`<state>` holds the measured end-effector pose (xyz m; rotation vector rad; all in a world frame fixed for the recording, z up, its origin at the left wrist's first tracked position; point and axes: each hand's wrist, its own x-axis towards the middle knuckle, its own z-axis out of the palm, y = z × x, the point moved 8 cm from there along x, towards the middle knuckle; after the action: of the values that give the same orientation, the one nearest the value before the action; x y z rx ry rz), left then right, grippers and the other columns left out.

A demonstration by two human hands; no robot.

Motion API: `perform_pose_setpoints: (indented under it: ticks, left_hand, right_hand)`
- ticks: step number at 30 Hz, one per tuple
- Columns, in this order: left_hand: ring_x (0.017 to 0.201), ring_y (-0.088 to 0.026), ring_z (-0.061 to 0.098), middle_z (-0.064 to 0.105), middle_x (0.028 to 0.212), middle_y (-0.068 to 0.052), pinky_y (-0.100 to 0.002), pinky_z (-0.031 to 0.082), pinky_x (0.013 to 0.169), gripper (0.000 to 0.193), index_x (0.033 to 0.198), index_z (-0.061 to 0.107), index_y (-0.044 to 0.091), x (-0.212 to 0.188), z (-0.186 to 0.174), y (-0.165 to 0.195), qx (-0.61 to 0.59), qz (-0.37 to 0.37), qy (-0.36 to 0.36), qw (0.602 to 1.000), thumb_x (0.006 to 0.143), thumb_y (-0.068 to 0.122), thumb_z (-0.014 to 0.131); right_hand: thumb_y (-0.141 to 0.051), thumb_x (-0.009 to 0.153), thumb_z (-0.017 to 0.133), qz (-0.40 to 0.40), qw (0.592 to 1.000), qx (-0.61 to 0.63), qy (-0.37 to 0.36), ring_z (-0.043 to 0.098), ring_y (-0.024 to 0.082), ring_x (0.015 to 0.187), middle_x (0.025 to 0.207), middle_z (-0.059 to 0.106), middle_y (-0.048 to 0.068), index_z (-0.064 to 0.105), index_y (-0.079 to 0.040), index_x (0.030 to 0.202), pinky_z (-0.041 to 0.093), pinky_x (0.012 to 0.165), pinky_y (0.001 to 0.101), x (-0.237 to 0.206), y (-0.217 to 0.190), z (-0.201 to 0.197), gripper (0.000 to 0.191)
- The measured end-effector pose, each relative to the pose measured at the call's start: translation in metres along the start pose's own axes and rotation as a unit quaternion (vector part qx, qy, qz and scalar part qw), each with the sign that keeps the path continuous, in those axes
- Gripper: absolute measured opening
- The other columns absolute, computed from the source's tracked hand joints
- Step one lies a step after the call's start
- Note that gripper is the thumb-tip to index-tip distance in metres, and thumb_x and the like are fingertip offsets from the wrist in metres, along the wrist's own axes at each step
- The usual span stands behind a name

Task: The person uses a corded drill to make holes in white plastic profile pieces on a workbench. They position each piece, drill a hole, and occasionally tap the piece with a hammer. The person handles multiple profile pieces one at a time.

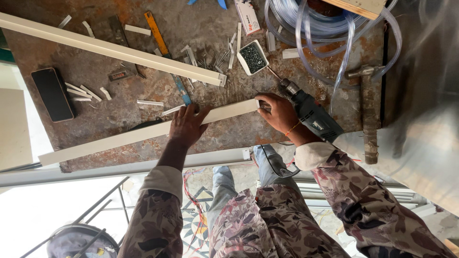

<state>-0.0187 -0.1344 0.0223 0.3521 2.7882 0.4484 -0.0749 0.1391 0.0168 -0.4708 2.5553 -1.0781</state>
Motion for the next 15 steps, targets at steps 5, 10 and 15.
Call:
perform_pose_setpoints:
  ticks: [5, 10, 15]
  left_hand:
    - [0.112, -0.029, 0.058, 0.057, 0.12, -0.008, -0.05, 0.049, 0.098, 0.067, 0.146, 0.052, 0.037, 0.003, -0.001, 0.002, 0.01, 0.002, -0.008, 1.0, 0.085, 0.033, 0.08]
    - [0.113, -0.029, 0.058, 0.057, 0.121, -0.008, -0.05, 0.049, 0.096, 0.068, 0.146, 0.052, 0.037, 0.004, -0.001, 0.003, 0.017, 0.008, -0.008, 1.0, 0.085, 0.034, 0.081]
    - [0.114, -0.029, 0.058, 0.057, 0.122, -0.007, -0.051, 0.049, 0.096, 0.068, 0.145, 0.054, 0.036, 0.005, 0.0, 0.003, 0.017, 0.006, -0.004, 1.0, 0.082, 0.034, 0.082]
  right_hand:
    - [-0.008, 0.088, 0.077, -0.02, 1.0, 0.018, -0.013, 0.076, 0.024, 0.101, 0.127, 0.072, 0.014, 0.067, -0.01, 0.127, 0.062, 0.086, 0.0341, 0.002, 0.003, 0.001, 0.04]
    - [-0.008, 0.087, 0.078, -0.031, 0.999, 0.012, -0.017, 0.075, 0.025, 0.099, 0.126, 0.072, 0.015, 0.066, -0.008, 0.13, 0.06, 0.085, 0.0363, 0.003, 0.009, 0.0, 0.044]
    - [-0.01, 0.088, 0.079, -0.022, 0.997, 0.029, -0.062, 0.078, 0.021, 0.097, 0.119, 0.075, 0.013, 0.068, -0.008, 0.125, 0.062, 0.085, 0.0346, 0.009, 0.017, 0.005, 0.039]
